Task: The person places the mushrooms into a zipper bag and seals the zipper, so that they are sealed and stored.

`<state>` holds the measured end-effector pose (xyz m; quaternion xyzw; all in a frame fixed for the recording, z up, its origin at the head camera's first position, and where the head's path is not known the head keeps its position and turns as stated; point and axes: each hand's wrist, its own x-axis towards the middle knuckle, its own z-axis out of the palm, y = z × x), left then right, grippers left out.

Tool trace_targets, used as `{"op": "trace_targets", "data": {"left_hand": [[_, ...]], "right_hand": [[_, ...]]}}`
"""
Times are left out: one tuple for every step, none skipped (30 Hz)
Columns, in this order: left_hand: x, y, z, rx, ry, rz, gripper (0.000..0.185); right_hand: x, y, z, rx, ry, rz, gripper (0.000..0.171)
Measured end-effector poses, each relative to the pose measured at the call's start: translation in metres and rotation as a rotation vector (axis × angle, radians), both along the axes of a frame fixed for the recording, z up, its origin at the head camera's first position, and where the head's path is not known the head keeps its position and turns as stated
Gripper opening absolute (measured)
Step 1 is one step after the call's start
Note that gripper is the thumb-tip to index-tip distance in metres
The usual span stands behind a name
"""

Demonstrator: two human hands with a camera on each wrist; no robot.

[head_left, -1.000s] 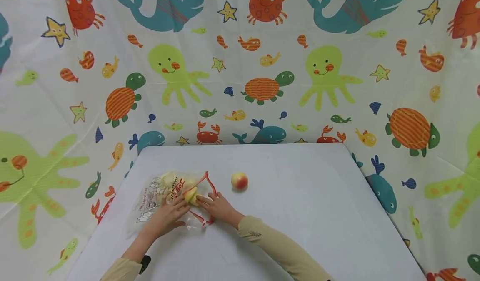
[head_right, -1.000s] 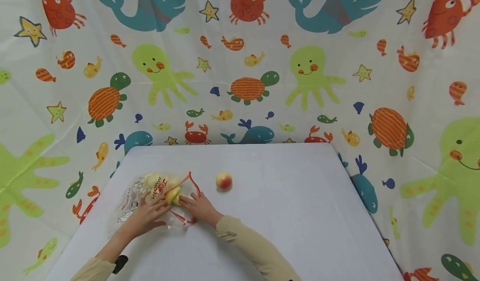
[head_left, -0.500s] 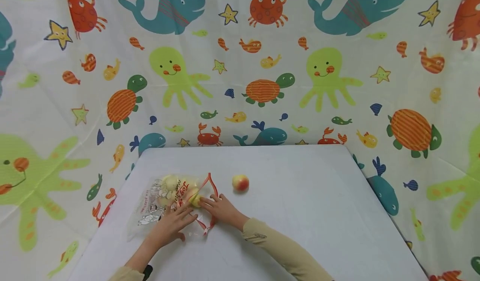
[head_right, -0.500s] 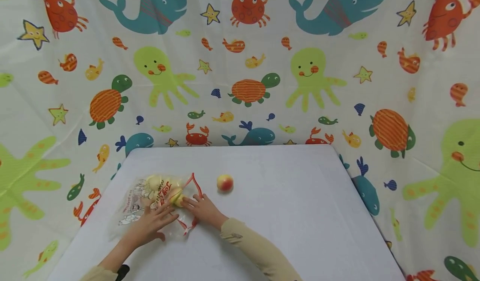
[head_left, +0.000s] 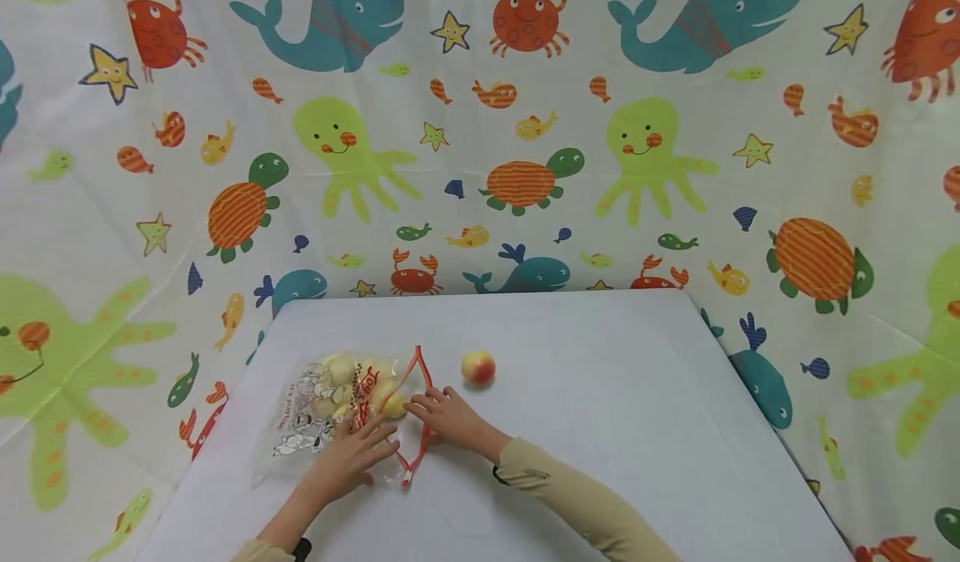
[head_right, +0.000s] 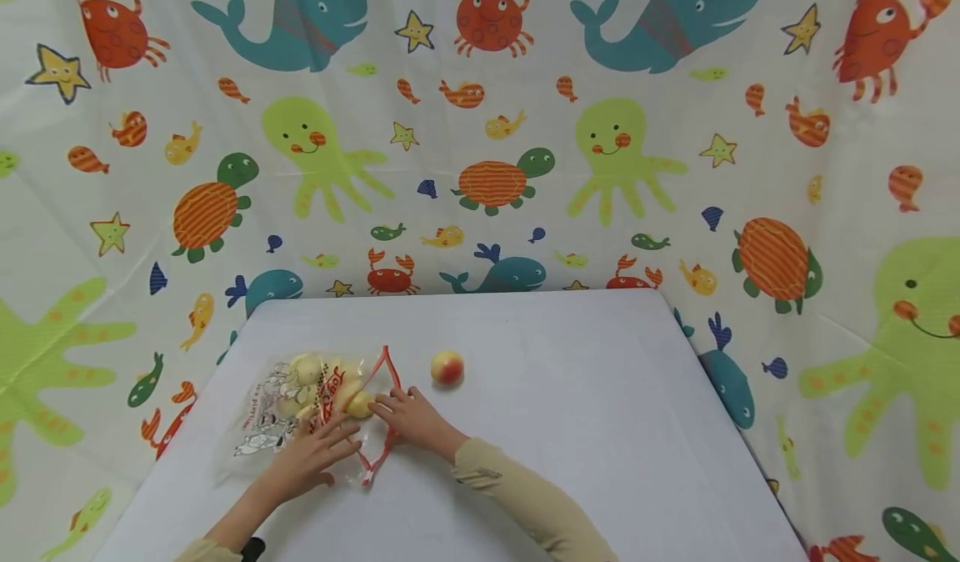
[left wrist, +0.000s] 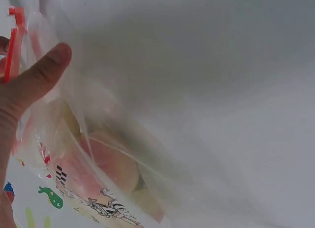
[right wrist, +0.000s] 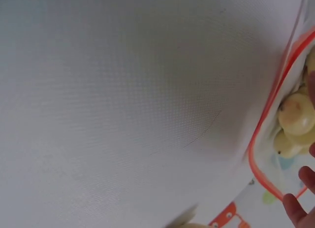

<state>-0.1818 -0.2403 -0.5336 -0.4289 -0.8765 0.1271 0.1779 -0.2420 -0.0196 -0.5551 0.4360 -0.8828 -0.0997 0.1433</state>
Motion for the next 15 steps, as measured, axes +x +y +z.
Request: {"op": "trace_targets", "data": {"left_hand": [[0.0, 0.0, 0.0, -0.006, -0.002, 0.006, 0.069], [0.0, 0.001, 0.0, -0.009, -0.006, 0.011, 0.068], [0.0, 0.001, 0.0, -0.009, -0.01, 0.016, 0.067], [0.0, 0.001, 0.0, -0.008, -0.012, 0.019, 0.067], [0.001, 0.001, -0.001, -0.004, -0.014, 0.021, 0.066], [0.001, 0.001, -0.001, 0.002, -0.015, 0.02, 0.065], [0.002, 0.001, -0.001, 0.008, -0.012, 0.019, 0.065], [0.001, 0.002, -0.001, 0.013, -0.006, 0.016, 0.065], [0.001, 0.002, -0.002, 0.018, 0.001, 0.012, 0.064], [0.001, 0.002, -0.002, 0.021, 0.01, 0.006, 0.064], [0.001, 0.002, -0.002, 0.02, 0.019, 0.002, 0.063], [0.001, 0.003, -0.002, 0.02, 0.025, -0.003, 0.063], [0.001, 0.003, -0.002, 0.015, 0.03, -0.006, 0.063], [0.001, 0.003, -0.002, 0.01, 0.028, -0.008, 0.062], [0.001, 0.003, -0.002, 0.006, 0.025, -0.008, 0.062]], "right_hand": [[0.0, 0.001, 0.0, -0.005, -0.003, 0.002, 0.072], [0.0, 0.002, 0.0, -0.011, -0.006, 0.005, 0.071], [0.001, 0.004, 0.001, -0.016, -0.013, 0.007, 0.071], [0.001, 0.005, 0.001, -0.025, -0.015, 0.01, 0.07], [0.002, 0.006, 0.002, -0.039, -0.015, 0.015, 0.07], [0.002, 0.008, 0.002, -0.05, -0.017, 0.019, 0.069], [0.002, 0.009, 0.002, -0.063, -0.014, 0.023, 0.069], [0.003, 0.011, 0.003, -0.073, -0.013, 0.024, 0.068], [0.002, 0.012, 0.004, -0.08, -0.013, 0.023, 0.067], [0.002, 0.014, 0.004, -0.092, -0.015, 0.024, 0.066], [0.001, 0.016, 0.004, -0.102, -0.019, 0.024, 0.065], [0.0, 0.017, 0.004, -0.111, -0.025, 0.026, 0.063], [-0.001, 0.019, 0.004, -0.121, -0.028, 0.029, 0.061], [-0.001, 0.021, 0.004, -0.132, -0.033, 0.033, 0.059], [-0.002, 0.022, 0.004, -0.145, -0.038, 0.038, 0.057]]}}
